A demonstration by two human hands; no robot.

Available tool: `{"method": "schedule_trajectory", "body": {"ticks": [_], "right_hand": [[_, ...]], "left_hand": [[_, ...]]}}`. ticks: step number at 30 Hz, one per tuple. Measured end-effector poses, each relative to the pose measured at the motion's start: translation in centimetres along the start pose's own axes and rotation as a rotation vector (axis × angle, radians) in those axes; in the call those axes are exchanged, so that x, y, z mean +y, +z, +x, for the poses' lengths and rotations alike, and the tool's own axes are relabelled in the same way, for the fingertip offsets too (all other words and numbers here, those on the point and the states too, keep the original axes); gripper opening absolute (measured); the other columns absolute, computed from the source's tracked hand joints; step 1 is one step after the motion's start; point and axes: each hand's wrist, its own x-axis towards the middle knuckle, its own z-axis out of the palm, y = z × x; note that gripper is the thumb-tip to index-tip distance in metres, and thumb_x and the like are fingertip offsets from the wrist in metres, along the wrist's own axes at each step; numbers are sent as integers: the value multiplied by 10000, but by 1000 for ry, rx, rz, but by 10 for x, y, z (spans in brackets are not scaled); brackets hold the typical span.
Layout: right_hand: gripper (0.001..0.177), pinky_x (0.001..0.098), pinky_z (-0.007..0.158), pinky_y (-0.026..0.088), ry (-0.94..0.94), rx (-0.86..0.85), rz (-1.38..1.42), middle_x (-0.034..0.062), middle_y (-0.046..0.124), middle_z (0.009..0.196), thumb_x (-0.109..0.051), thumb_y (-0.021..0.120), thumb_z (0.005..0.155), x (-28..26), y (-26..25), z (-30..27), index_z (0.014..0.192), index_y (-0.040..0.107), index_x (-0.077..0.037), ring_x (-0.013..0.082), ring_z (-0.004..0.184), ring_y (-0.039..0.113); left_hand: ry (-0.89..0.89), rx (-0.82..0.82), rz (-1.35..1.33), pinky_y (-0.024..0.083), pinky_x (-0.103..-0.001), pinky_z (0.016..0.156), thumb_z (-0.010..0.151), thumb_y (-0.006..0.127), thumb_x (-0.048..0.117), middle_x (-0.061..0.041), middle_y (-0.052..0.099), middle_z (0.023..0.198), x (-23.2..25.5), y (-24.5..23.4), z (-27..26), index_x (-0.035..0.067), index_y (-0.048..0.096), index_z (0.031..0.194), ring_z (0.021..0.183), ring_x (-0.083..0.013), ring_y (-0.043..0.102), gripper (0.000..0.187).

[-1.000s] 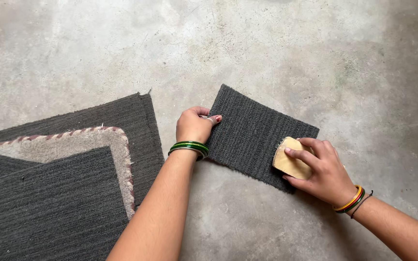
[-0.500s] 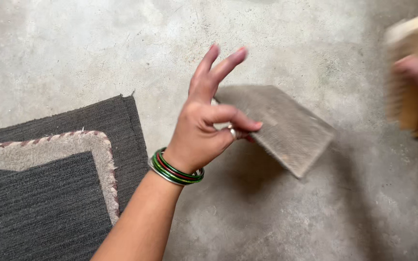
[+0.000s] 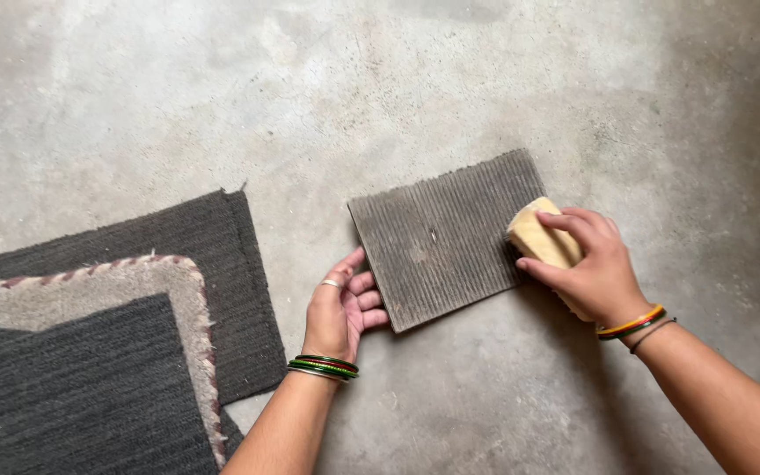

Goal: The person brushes dust off small rectangular rug pieces by hand using a wooden-backed brush.

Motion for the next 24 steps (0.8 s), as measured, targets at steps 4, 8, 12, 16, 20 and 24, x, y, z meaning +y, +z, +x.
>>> {"method": "schedule_trajectory", "body": {"ticks": [4, 8, 12, 16, 20, 24], "right_hand": [[679, 417, 996, 505, 474, 20, 228, 59, 641, 1323, -464, 832, 712, -27, 7, 5, 1303, 654, -181, 254, 1211, 636], [718, 443, 1120, 403, 66, 81, 217, 162, 521, 1385, -411, 828, 764, -81, 56, -10, 1358, 569, -102, 317, 1300, 497], [654, 485, 1081, 375, -255, 13, 29, 213, 458, 1462, -335, 780, 775, -143, 86, -38, 1383, 595, -179, 370, 1288, 469], [614, 503, 1003, 397, -356, -22, -111, 229, 460, 1457, -376, 730, 855, -139, 82, -40, 1433, 593, -220, 361, 1229, 497], [529, 514, 965, 431, -174, -111, -275, 232, 486, 1415, -422, 670, 905, -66, 84, -24, 1400, 554, -273, 368, 1212, 525], [538, 544, 989, 463, 105, 87, -606, 276, 533, 1348, -453, 635, 1003, 60, -4, 33, 1459, 502, -200, 422, 1197, 524]], "left_hand": [[-162, 59, 264, 647, -350, 740, 904, 500, -32, -148, 692, 1111, 10, 7, -3, 100, 322, 1577, 895, -170, 712, 709], [-139, 64, 273, 628, -346, 737, 898, 512, -76, -161, 702, 1118, 1, 5, -4, 132, 309, 1582, 891, -170, 707, 743], [-144, 72, 197, 643, -337, 724, 845, 493, -140, -118, 711, 1134, -9, -1, -4, 143, 277, 1579, 923, -173, 719, 816], [-156, 134, 216, 645, -314, 697, 862, 501, -118, -116, 726, 1136, -14, -4, -3, 137, 278, 1582, 936, -194, 731, 795], [-115, 158, 255, 623, -308, 674, 842, 514, -130, -113, 740, 1153, -18, -1, -2, 134, 336, 1578, 913, -177, 717, 802], [-124, 195, 332, 640, -310, 693, 851, 525, -126, -133, 719, 1129, -12, 4, -7, 169, 363, 1580, 880, -140, 699, 803]]}}
